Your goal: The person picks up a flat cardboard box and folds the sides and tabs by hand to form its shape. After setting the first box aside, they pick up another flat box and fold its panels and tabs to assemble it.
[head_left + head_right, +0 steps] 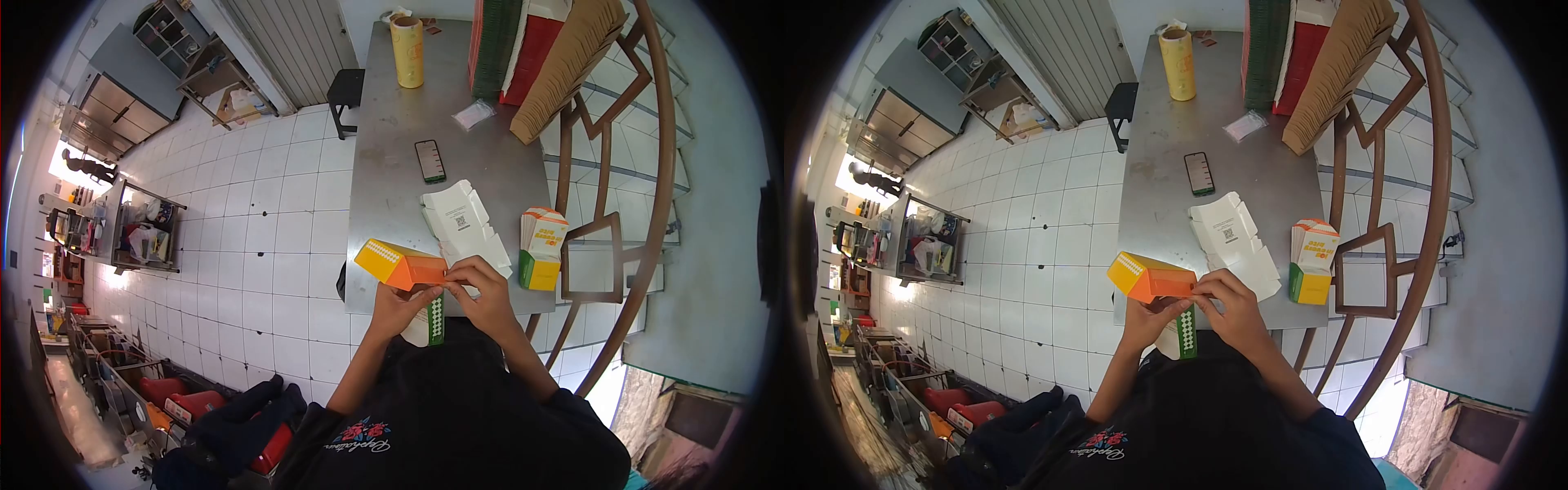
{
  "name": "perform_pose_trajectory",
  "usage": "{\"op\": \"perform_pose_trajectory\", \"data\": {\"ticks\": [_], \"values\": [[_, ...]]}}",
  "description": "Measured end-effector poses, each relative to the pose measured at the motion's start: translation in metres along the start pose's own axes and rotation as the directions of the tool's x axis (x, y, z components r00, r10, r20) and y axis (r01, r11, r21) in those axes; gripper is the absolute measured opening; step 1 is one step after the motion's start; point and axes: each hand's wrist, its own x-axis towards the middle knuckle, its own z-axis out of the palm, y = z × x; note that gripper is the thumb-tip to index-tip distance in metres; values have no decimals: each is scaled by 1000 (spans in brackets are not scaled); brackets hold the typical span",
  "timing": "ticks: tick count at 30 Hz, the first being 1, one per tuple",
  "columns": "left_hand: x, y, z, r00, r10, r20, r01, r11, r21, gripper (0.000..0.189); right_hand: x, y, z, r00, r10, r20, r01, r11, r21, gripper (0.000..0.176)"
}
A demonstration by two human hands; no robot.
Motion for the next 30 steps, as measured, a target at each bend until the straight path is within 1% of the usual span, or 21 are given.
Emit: {"op": "perform_pose_trajectory", "data": {"ticks": [2, 5, 6, 7, 8, 10, 11, 13, 15, 17, 18, 19, 20, 21, 23, 24, 25, 26, 27, 29, 30], "values": [[3, -2, -3, 1000, -10, -10, 10, 999, -30, 30, 0, 5, 1, 999, 41, -1, -40, 997, 69, 13], [-1, -30, -20, 999, -22, 30, 23, 999, -31, 37, -3, 11, 6, 997, 82, 10, -82, 985, 153, 16], [-4, -34, -20, 999, -36, -33, 40, 991, 128, 33, -5, 14, 8, 997, 81, 11, -82, 985, 153, 16], [-6, -38, -19, 995, -41, -95, 67, 957, 283, 30, -6, 17, 11, 999, 35, 8, -36, 995, 91, 17], [-7, -42, -19, 995, -42, -94, 67, 957, 283, 30, -7, 18, 13, 1000, -9, 6, 9, 1000, 29, 17], [-6, -38, -14, 980, 80, -182, -53, 987, 150, 26, -3, 11, 17, 1000, 0, 21, -1, 998, 60, 16], [-6, -36, -8, 980, 78, -181, -51, 987, 152, 26, -2, 9, 19, 999, 10, 37, -13, 996, 91, 15], [-6, -35, 4, 939, 142, -312, -95, 982, 161, 30, -7, 14, 23, 998, 33, 47, -35, 998, 48, 16], [-6, -40, 1, 946, 139, -293, -99, 984, 146, 27, -10, 23, 25, 1000, -2, 17, 2, 1000, -9, 20], [-6, -31, 2, 954, 10, -301, 70, 965, 254, 26, -13, 25, 24, 999, 15, 31, -15, 1000, -10, 20], [-5, -30, 0, 953, 10, -302, 71, 965, 254, 26, -10, 20, 23, 999, 34, 43, -34, 999, -13, 20], [-4, -29, -3, 963, 8, -269, 82, 944, 320, 26, -8, 14, 22, 998, 36, 43, -35, 999, -12, 20], [-4, -30, -6, 972, 4, -237, 90, 918, 386, 25, -4, 5, 21, 997, -54, -51, 50, 996, -75, 21], [-4, -35, -6, 971, 4, -238, 91, 918, 386, 25, 0, -4, 22, 979, -149, -138, 129, 981, -146, 23], [-1, -51, -5, 970, 118, -211, -22, 912, 410, 23, 5, -10, 26, 971, -173, -164, 158, 982, -102, 23], [-1, -50, -4, 971, 119, -209, -23, 911, 411, 23, 6, -11, 27, 962, -193, -192, 185, 981, -60, 23], [-2, -49, -3, 981, 138, -136, -56, 874, 484, 24, 5, -7, 27, 962, -192, -196, 183, 981, -60, 23], [-3, -47, -3, 987, 152, -61, -93, 829, 551, 26, 3, 2, 28, 957, -236, -166, 224, 971, -87, 24], [-4, -44, -1, 987, 152, -58, -95, 828, 552, 26, 3, 5, 29, 951, -280, -133, 266, 957, -112, 26], [-7, -41, 2, 988, 152, -27, -143, 969, 199, 33, 2, 7, 27, 940, -312, -138, 295, 947, -126, 27], [-10, -40, -4, 990, 135, 30, -136, 990, 44, 40, 0, 7, 26, 941, -310, -134, 293, 947, -135, 28]]}}
